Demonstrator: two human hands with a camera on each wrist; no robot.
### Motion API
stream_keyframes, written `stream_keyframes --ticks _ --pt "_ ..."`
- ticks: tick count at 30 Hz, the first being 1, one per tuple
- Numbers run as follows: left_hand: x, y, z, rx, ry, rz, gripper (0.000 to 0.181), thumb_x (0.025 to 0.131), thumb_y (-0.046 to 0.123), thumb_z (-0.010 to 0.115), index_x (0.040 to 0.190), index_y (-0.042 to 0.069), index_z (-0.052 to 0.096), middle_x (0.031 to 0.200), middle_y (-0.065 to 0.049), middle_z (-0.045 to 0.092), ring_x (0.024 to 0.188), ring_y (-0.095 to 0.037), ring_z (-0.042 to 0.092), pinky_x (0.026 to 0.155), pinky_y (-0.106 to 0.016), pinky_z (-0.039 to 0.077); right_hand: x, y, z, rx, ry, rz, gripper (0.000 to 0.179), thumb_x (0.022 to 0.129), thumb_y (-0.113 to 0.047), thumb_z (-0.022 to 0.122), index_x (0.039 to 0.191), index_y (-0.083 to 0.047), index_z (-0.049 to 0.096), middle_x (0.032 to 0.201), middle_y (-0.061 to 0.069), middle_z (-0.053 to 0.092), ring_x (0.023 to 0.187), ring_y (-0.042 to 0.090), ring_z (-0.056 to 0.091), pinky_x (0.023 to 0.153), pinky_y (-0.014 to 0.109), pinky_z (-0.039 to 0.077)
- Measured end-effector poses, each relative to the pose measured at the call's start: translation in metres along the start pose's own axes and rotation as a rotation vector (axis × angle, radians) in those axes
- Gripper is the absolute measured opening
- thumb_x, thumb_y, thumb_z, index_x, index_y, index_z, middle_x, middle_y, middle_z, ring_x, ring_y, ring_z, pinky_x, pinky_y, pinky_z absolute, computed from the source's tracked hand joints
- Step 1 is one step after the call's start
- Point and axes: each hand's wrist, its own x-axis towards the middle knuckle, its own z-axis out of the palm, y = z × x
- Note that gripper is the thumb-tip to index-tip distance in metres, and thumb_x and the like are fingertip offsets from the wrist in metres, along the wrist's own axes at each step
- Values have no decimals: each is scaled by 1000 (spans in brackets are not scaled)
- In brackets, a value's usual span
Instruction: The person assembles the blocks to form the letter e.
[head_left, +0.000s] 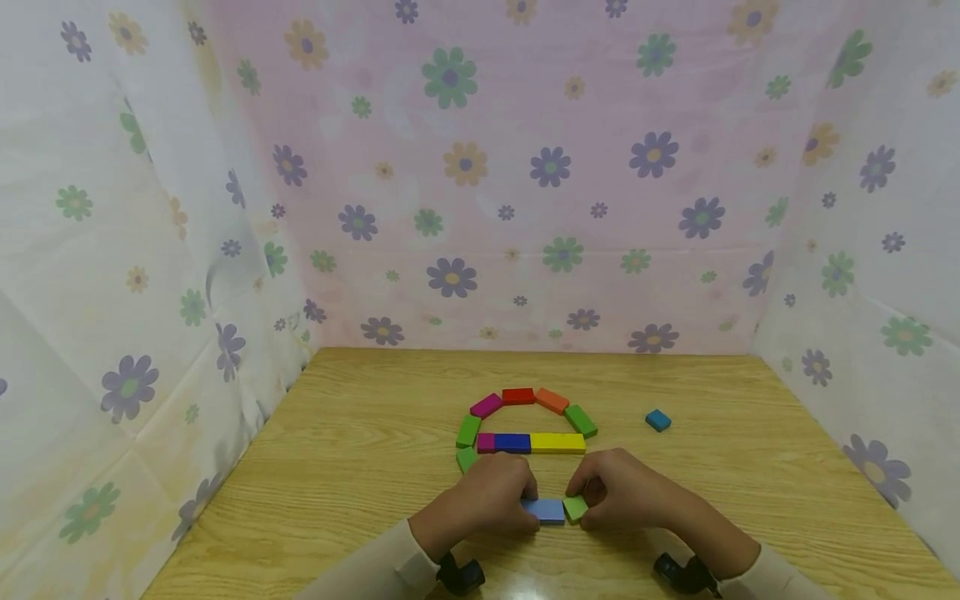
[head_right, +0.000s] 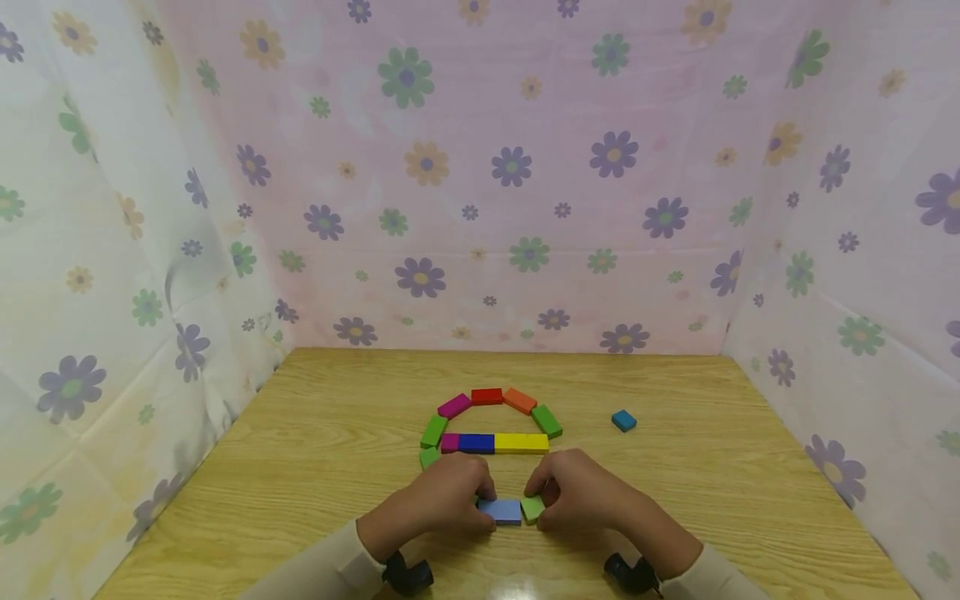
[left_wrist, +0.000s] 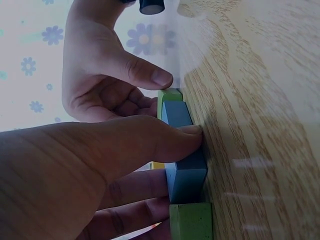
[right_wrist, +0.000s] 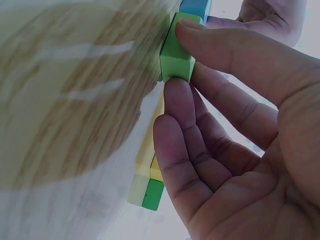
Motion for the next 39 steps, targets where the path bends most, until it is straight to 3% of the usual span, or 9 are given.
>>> stream_keyframes --ticks 8,14,20,28,34,39 --pt "0 0 0 -17 -9 -16 17 80 37 89 87 23 83 76 17 67 69 -1 54 65 -19 46 0 -1 -1 10 -17 21 31 77 -17 91 106 -17 79 100 -7 73 85 11 68 71 24 56" --pt "1 -1 1 -14 -9 -10 17 80 37 89 85 23 82 75 17 66 68 -1 54 65 -19 47 -1 3 -12 -20 11 -19 32 81 -22 89 111 -17 78 108 -2 73 88 10 69 74 24 57" --pt "2 -2 2 -1 0 -4 17 79 38 89 86 24 82 76 18 66 70 0 54 66 -20 47 -3 15 -35 -61 128 -1 33 87 -23 84 117 -13 74 113 5 72 94 17 71 77 25 58" --pt "1 -2 1 8 4 8 16 79 37 89 85 24 82 77 17 65 70 0 53 67 -19 46 -6 33 -62 -128 338 94 36 87 -27 84 118 -12 75 119 11 73 95 17 69 71 26 57" --pt "1 -2 1 18 11 17 16 80 37 89 87 24 82 80 17 67 72 1 53 68 -18 46 -10 53 -73 -168 474 195 37 89 -28 83 121 -11 75 128 16 69 105 31 69 77 40 60" --pt "1 -1 1 4 0 1 16 80 36 89 89 24 83 81 17 67 72 1 53 68 -19 47 -13 70 -75 -174 526 277 44 91 -30 80 129 -9 71 141 24 57 119 45 61 82 53 58"
